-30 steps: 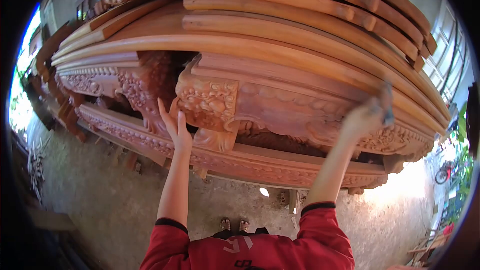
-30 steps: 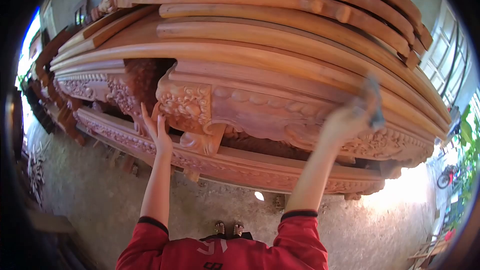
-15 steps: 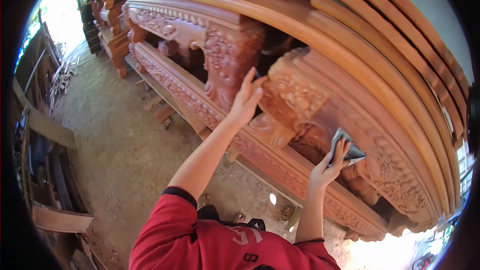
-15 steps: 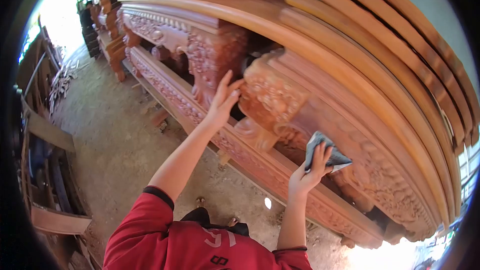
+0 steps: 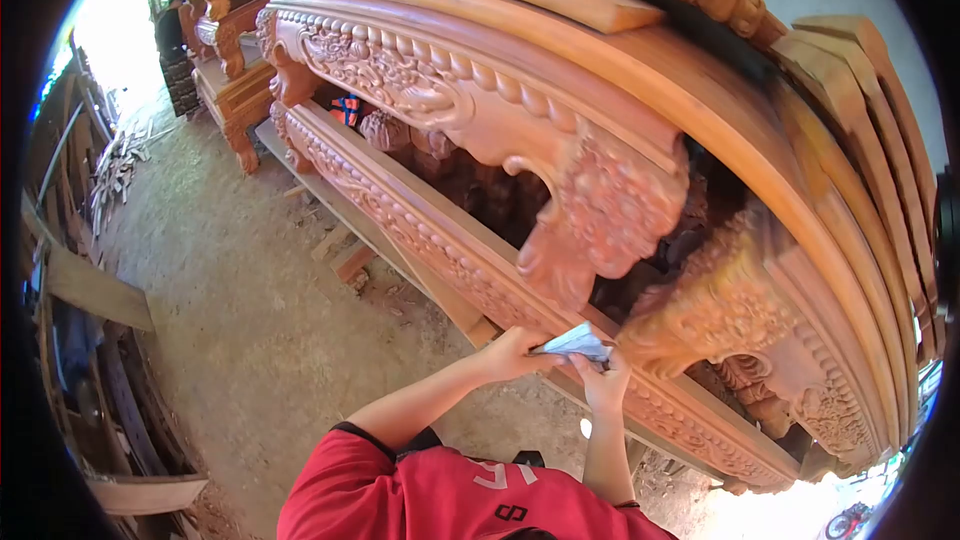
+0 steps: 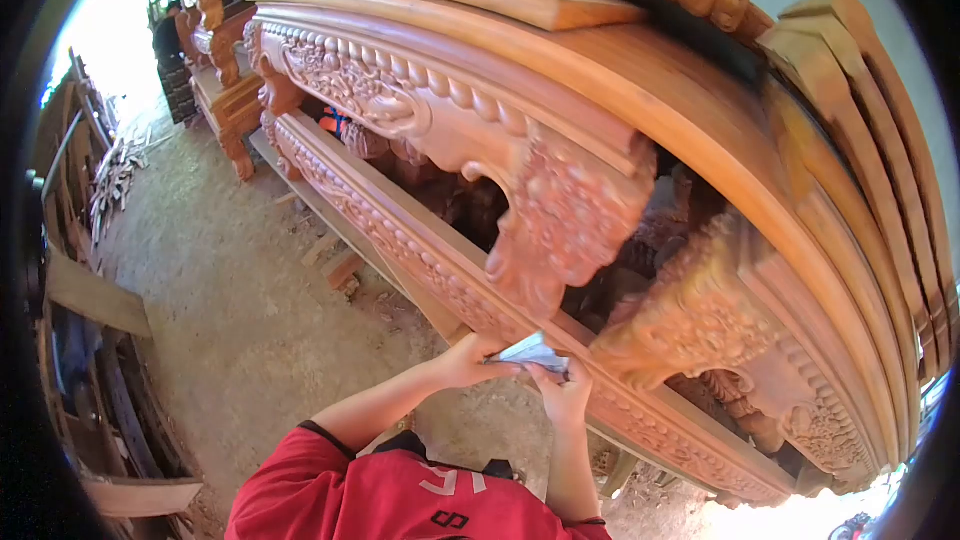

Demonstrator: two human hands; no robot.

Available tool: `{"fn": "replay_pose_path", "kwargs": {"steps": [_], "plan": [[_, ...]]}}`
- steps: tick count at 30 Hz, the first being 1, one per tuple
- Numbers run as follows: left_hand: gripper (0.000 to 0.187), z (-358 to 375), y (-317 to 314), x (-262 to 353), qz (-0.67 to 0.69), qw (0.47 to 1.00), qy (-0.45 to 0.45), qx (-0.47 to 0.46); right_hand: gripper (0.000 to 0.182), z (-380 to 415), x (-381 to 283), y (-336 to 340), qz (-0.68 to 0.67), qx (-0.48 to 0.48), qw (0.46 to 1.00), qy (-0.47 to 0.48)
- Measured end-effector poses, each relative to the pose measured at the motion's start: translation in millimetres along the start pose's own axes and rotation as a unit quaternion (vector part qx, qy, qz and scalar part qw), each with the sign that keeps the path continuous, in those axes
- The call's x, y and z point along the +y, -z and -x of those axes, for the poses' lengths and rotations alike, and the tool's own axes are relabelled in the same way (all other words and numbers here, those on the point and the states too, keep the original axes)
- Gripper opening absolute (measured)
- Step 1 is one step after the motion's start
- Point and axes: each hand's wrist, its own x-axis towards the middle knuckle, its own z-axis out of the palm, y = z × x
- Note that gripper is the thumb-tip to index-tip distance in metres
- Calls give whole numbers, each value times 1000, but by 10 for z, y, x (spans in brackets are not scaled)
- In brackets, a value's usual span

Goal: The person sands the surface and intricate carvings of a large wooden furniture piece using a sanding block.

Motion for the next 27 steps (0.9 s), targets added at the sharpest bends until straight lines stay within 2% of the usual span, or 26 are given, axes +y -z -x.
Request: {"fn": "replay_pose_path", "kwargs": {"steps": [1,2,3,5,7,8,9,10,12,13,15,16,17,19,20,21,23,24,25,27], "plan": [[30,46,131,-32,2,1000,-4,-8,27,-94,-40,-119,87,-20,995,39],[27,88,240,-55,-1,995,-10,99,27,-198,-90,-223,90,-8,995,37],[25,104,372,-38,-2,979,-15,202,27,-334,-186,-327,60,53,993,89],[22,82,626,82,14,979,4,205,30,-583,-355,-462,8,176,966,189],[21,-47,872,326,38,954,-177,240,32,-820,-387,-353,36,284,935,211],[21,-135,964,400,46,957,-173,230,32,-928,-518,-283,113,296,916,246],[25,-267,1043,476,-24,929,-282,240,31,-1002,-691,-211,188,303,890,283],[31,-415,1116,571,-93,881,-390,251,31,-1035,-838,-156,196,307,887,283],[42,-676,1259,830,-181,870,-405,216,27,-1095,-1084,-34,253,381,825,332],[47,-775,1300,1005,-275,858,-379,213,27,-1098,-1134,97,257,384,821,337],[47,-1041,1231,1163,-304,849,-369,226,21,-1083,-1184,453,357,397,772,345],[49,-1157,1192,1199,-361,828,-360,232,16,-1070,-1176,588,364,375,795,309],[52,-1242,1143,1209,-415,807,-349,235,16,-1077,-1162,671,364,380,793,306],[52,-1400,992,1095,-424,801,-353,231,14,-1086,-1270,729,614,276,624,397],[53,-1457,934,1021,-434,794,-355,236,14,-1088,-1382,714,676,272,561,393],[53,-1462,896,960,-432,796,-356,232,14,-1120,-1380,794,678,273,561,389],[53,-1412,835,825,-414,795,-385,218,16,-1159,-1340,994,619,324,605,382],[52,-1399,827,744,-441,771,-404,218,16,-1162,-1322,995,621,329,606,373],[52,-1401,835,665,-440,774,-405,209,16,-1171,-1325,980,609,326,618,375],[51,-1439,878,552,-518,699,-441,219,17,-1170,-1325,972,600,327,629,370]]}}
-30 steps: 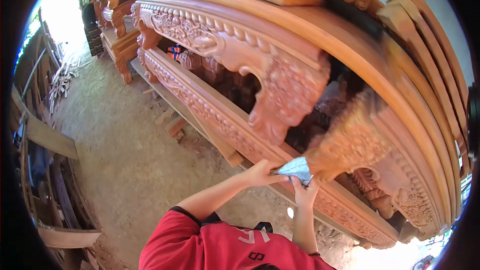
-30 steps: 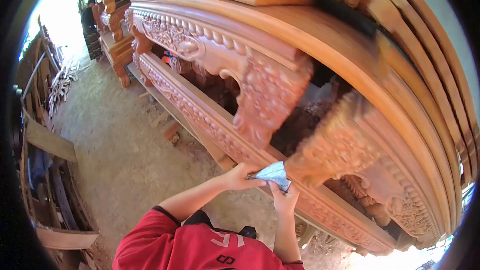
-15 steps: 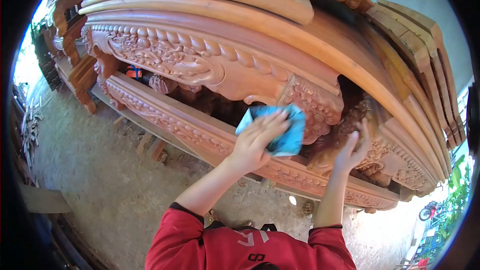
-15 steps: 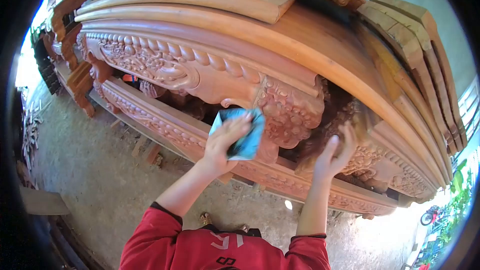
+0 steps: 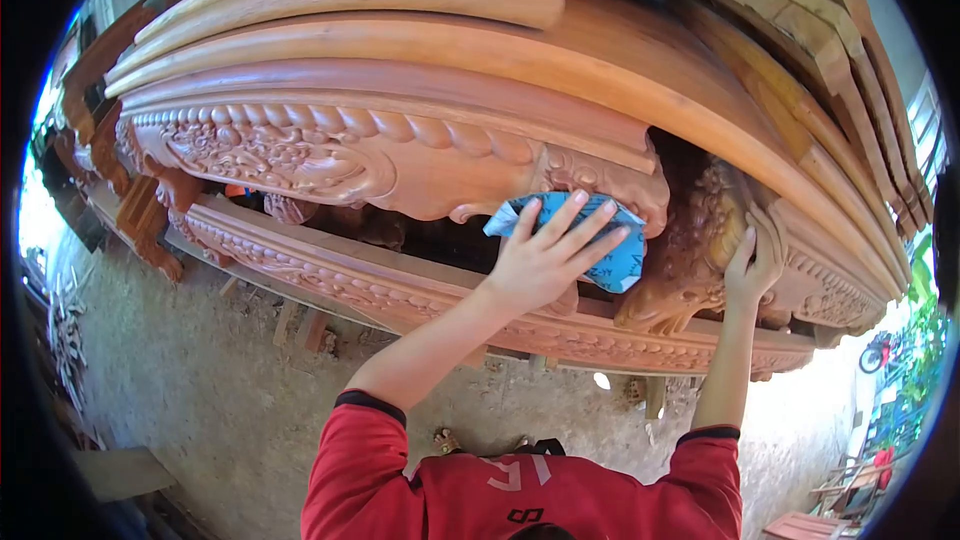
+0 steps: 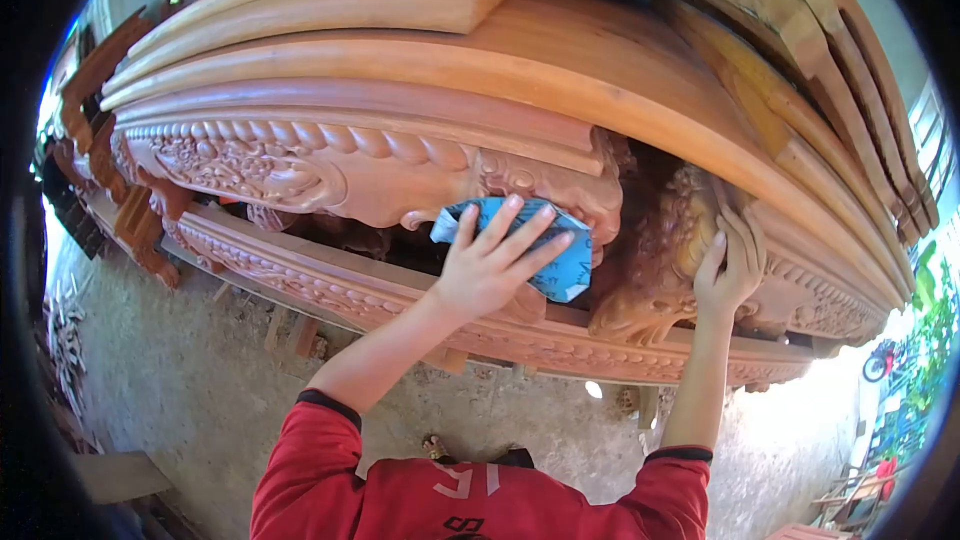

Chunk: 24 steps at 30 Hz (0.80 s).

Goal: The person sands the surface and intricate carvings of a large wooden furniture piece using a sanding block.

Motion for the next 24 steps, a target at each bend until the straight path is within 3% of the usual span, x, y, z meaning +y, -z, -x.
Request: {"fn": "replay_pose_path", "kwargs": {"steps": [2,4,8,10,13,14,18,19,20,23,24], "plan": [[52,-210,72,-158,-27,1000,-13,4,18,12,4,-1,-13,4,1000,-4],[53,-492,258,-289,37,990,126,-52,18,33,14,1,-14,4,1000,-5],[56,-527,255,-59,65,975,209,-27,18,38,50,-23,-17,15,1000,-2],[52,-121,15,214,10,1000,16,-22,19,38,30,-8,-15,16,1000,-2],[46,-39,-19,-25,-8,998,-58,33,19,36,43,-21,-12,23,1000,-3],[42,-68,11,-129,27,998,36,38,19,47,47,-22,-14,21,1000,-5],[42,-198,74,-80,129,983,129,35,19,64,3,-31,-26,24,999,-34],[43,-125,27,78,47,999,-17,4,19,57,0,-28,-27,22,999,-33],[46,-39,23,207,90,991,-85,-41,19,40,10,-16,-28,23,999,-27],[46,100,-96,271,22,992,-118,-43,19,58,29,-23,-33,29,999,-25],[45,109,-56,192,-1,996,-82,-34,19,51,33,-25,-32,31,999,-25]]}}
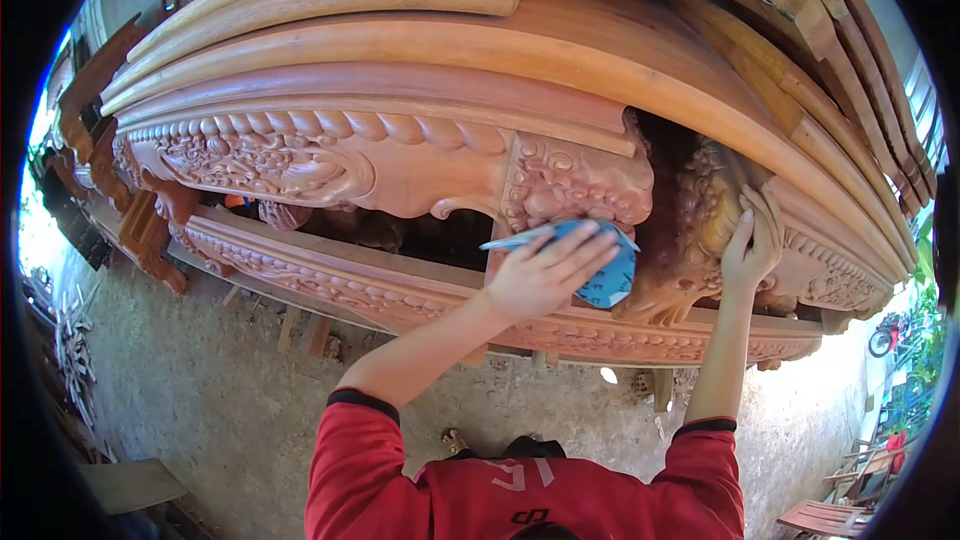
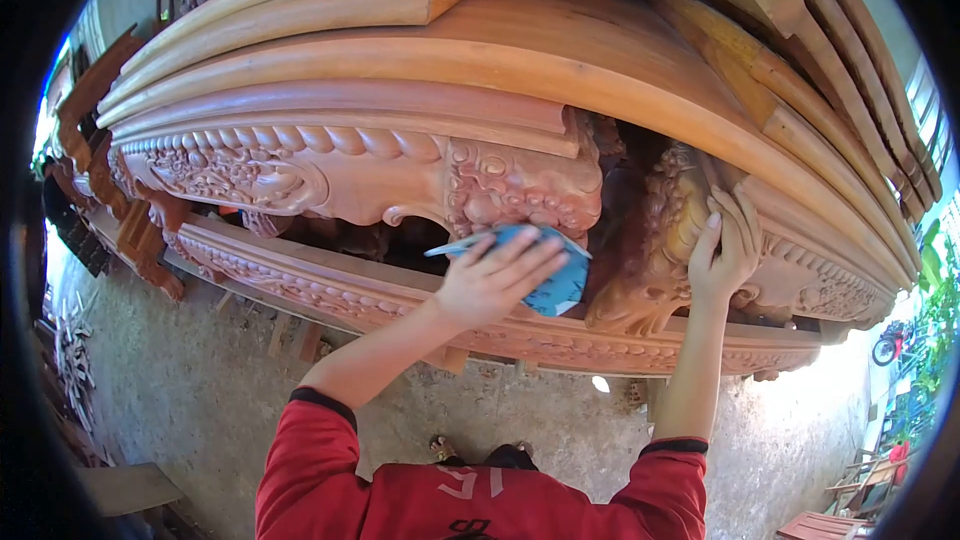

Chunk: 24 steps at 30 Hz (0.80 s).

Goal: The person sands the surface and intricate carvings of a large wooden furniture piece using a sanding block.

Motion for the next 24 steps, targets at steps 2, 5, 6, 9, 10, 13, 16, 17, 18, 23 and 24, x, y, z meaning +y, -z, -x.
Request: {"fn": "replay_pose_path", "kwargs": {"steps": [2,5,6,9,10,13,16,17,18,23,24], "plan": [[45,18,118,-264,-46,996,78,16,18,7,0,9,-6,-5,1000,-3],[50,-32,127,-453,-13,963,254,83,18,-2,-20,23,-3,-8,1000,-10],[47,-26,66,-400,8,961,259,97,18,20,-33,30,-3,-11,1000,-13],[48,329,-225,135,63,989,128,33,18,-5,-21,17,-5,1,1000,-10],[46,452,-313,321,3,999,36,-8,18,1,-10,16,-6,3,1000,-6],[44,410,-340,113,-72,996,50,25,18,12,20,26,-7,4,1000,3],[40,236,-199,-229,-46,969,217,112,18,27,14,28,2,1,1000,2],[40,148,-169,-242,-31,960,250,123,18,23,12,28,11,-2,1000,5],[40,72,-171,-223,-16,950,282,136,18,27,12,22,7,-2,1000,7],[42,211,-172,-78,-82,993,46,69,18,48,40,7,22,3,1000,18],[41,229,-135,-193,-104,992,43,59,18,42,38,4,17,5,1000,21]]}}
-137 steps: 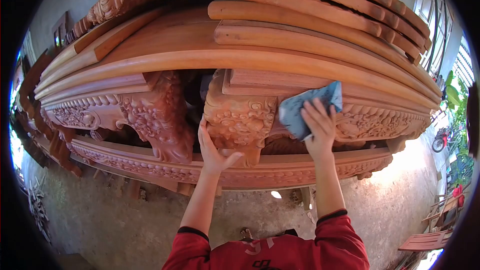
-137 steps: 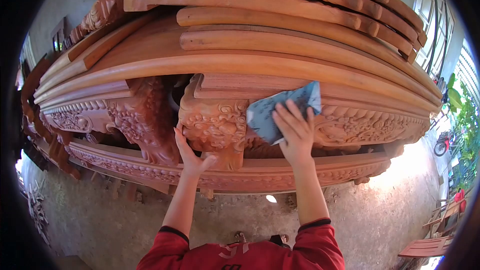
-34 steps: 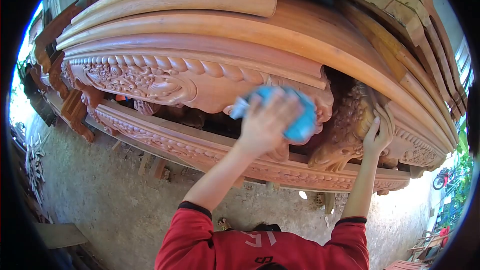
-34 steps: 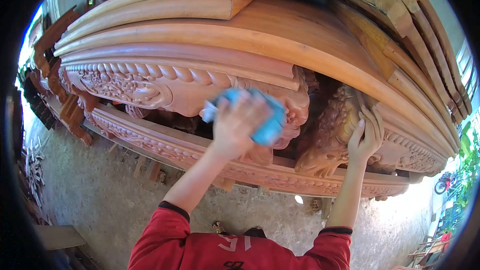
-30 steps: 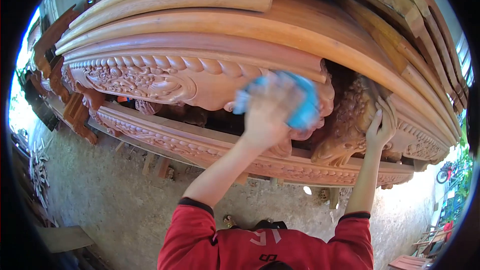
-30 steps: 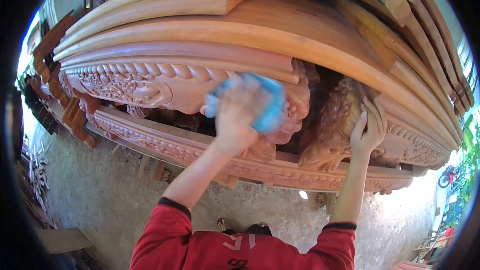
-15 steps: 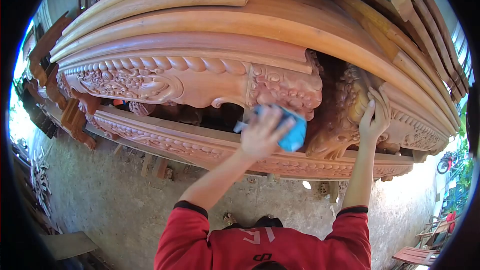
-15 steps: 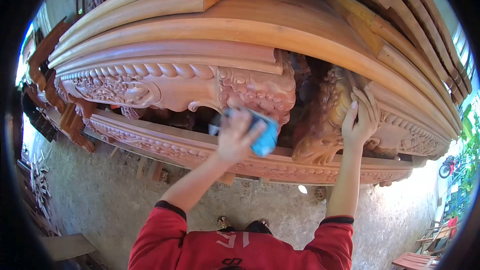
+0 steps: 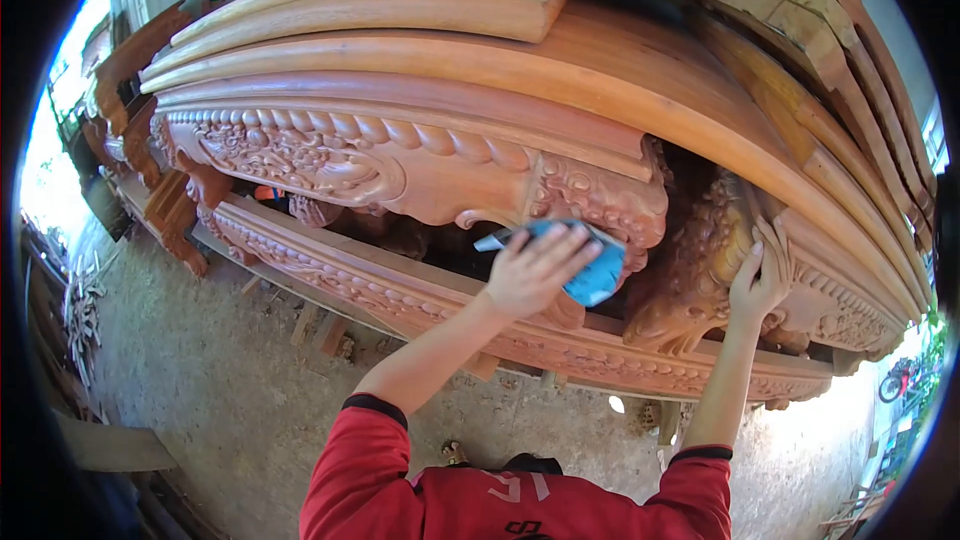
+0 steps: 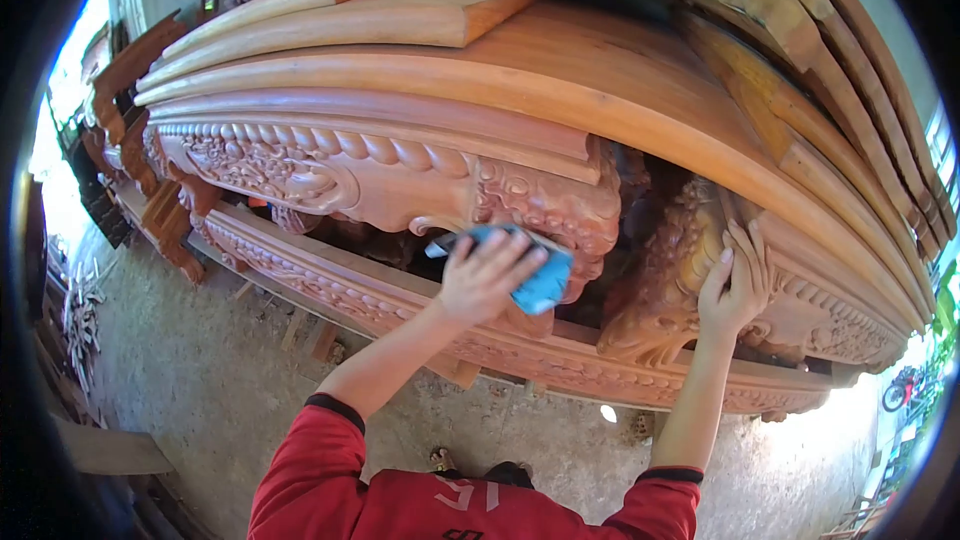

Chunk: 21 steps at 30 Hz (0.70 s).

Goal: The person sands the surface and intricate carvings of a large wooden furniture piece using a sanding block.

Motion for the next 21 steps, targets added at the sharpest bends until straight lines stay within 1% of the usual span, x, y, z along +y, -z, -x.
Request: {"fn": "replay_pose_path", "kwargs": {"steps": [2,3,4,6,7,10,12,13,14,16,18,19,20,21], "plan": [[42,-49,32,-308,-3,996,88,3,18,5,-10,18,3,-8,1000,-4],[43,-166,113,-457,6,982,186,-35,18,11,0,25,-1,-7,1000,-3],[43,-270,183,-620,12,957,282,-71,19,10,11,19,6,-5,1000,6],[44,-259,221,-990,18,954,300,-11,19,12,9,6,5,0,1000,11],[41,-252,247,-1069,-2,954,298,-13,19,10,5,15,6,-5,1000,10],[41,-216,173,-802,-20,963,267,-23,20,15,5,16,6,-8,1000,11],[45,-59,118,-549,56,991,115,-36,20,13,13,11,4,-6,1000,17],[49,-19,112,-518,39,995,87,-19,20,12,20,11,2,-6,1000,20],[44,41,58,-620,-13,995,94,-35,20,12,27,12,5,-9,1000,20],[42,49,101,-908,-32,971,238,-12,20,20,33,20,3,-13,1000,20],[44,77,244,-1170,-21,948,315,31,21,21,19,29,12,-28,999,14],[47,56,287,-1207,-13,935,352,36,21,40,6,16,7,-27,999,17],[47,72,279,-1163,-18,933,357,39,21,47,11,18,10,-29,999,16],[47,86,243,-1047,-23,937,349,19,22,25,31,15,16,-28,999,18]]}}
